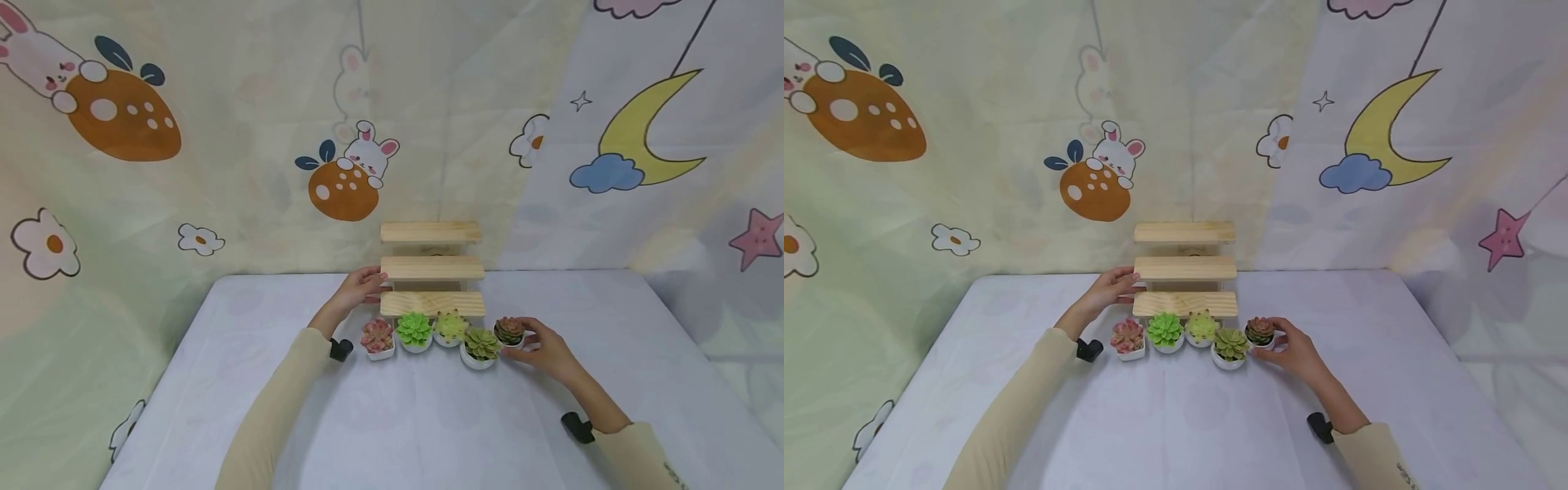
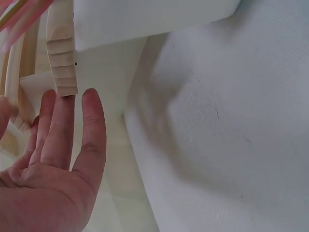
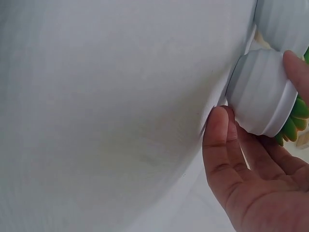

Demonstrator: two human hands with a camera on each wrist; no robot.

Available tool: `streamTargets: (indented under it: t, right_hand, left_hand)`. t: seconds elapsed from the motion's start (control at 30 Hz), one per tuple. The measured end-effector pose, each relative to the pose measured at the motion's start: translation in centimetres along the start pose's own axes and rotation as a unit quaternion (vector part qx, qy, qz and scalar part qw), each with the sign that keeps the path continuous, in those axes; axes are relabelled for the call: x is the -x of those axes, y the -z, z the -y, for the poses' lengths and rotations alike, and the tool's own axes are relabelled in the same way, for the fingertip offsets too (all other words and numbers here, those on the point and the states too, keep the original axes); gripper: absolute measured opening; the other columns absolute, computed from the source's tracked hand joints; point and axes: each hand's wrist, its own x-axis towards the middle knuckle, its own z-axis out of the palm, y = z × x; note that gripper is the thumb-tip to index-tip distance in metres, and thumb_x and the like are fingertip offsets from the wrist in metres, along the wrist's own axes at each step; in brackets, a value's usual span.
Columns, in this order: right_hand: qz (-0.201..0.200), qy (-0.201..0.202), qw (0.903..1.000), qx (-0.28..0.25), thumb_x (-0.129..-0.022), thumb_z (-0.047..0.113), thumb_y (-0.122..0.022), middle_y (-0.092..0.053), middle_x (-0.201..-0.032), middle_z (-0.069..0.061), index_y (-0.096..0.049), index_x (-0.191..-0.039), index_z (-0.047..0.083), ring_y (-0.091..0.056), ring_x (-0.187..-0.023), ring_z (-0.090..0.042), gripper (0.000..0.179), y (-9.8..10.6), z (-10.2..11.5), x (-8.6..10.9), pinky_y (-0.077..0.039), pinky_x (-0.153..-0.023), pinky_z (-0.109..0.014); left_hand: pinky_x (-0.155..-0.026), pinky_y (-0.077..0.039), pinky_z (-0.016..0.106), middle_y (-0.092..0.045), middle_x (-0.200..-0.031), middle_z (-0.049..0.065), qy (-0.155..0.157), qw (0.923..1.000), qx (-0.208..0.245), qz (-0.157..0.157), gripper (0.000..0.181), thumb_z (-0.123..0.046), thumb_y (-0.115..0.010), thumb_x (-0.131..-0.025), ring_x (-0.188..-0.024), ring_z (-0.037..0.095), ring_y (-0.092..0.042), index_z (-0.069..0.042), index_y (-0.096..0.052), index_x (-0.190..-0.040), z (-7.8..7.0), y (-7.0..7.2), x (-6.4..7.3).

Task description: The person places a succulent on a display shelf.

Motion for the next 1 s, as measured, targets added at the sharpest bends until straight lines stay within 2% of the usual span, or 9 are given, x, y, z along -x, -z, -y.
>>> streamTargets:
  t: [0.3, 0.57, 0.9, 1.0]
  right_hand:
    - [-0.004, 0.013, 0.9999, 0.002, -0.082, 0.022, -0.081, -0.056, -0.124, -0.028, -0.049, -0.131, -0.007, -0.063, -0.095, -0.034, 0.066, -0.1, -0.4, 0.0, -0.054, -0.074, -0.036]
    - [-0.023, 0.014, 0.9996, 0.004, -0.083, 0.022, -0.079, -0.055, -0.127, -0.030, -0.047, -0.132, -0.009, -0.063, -0.098, -0.037, 0.066, 0.2, -0.4, 0.0, -0.055, -0.075, -0.036]
    - [-0.058, 0.002, 0.9981, -0.021, -0.085, 0.027, -0.078, -0.051, -0.133, -0.030, -0.044, -0.136, -0.007, -0.061, -0.102, -0.037, 0.071, 1.7, 1.3, -0.3, -0.052, -0.067, -0.020]
    - [-0.069, 0.007, 0.9971, -0.031, -0.085, 0.026, -0.078, -0.052, -0.133, -0.028, -0.045, -0.136, -0.005, -0.063, -0.098, -0.028, 0.069, 2.2, 2.0, -0.5, -0.052, -0.065, -0.019]
  left_hand:
    - [-0.093, -0.054, 0.043, -0.052, -0.141, 0.021, 0.013, 0.9999, 0.000, 0.002, 0.055, -0.030, -0.054, -0.102, -0.123, 0.034, -0.057, 0.000, -0.039, -0.145, -0.1, 0.0, -0.2]
    - [-0.093, -0.054, 0.044, -0.051, -0.141, 0.021, 0.018, 0.9998, 0.003, 0.000, 0.055, -0.030, -0.054, -0.102, -0.124, 0.034, -0.056, 0.000, -0.038, -0.146, -0.1, 0.1, -0.1]
    - [-0.094, -0.053, 0.046, -0.052, -0.141, 0.022, 0.007, 0.9999, 0.006, 0.002, 0.054, -0.029, -0.054, -0.102, -0.123, 0.035, -0.056, 0.001, -0.038, -0.145, 0.1, 0.2, -0.3]
    - [-0.094, -0.053, 0.047, -0.052, -0.140, 0.023, 0.005, 0.9999, 0.013, 0.004, 0.054, -0.027, -0.054, -0.102, -0.123, 0.036, -0.056, 0.001, -0.038, -0.145, 0.2, 0.2, -0.2]
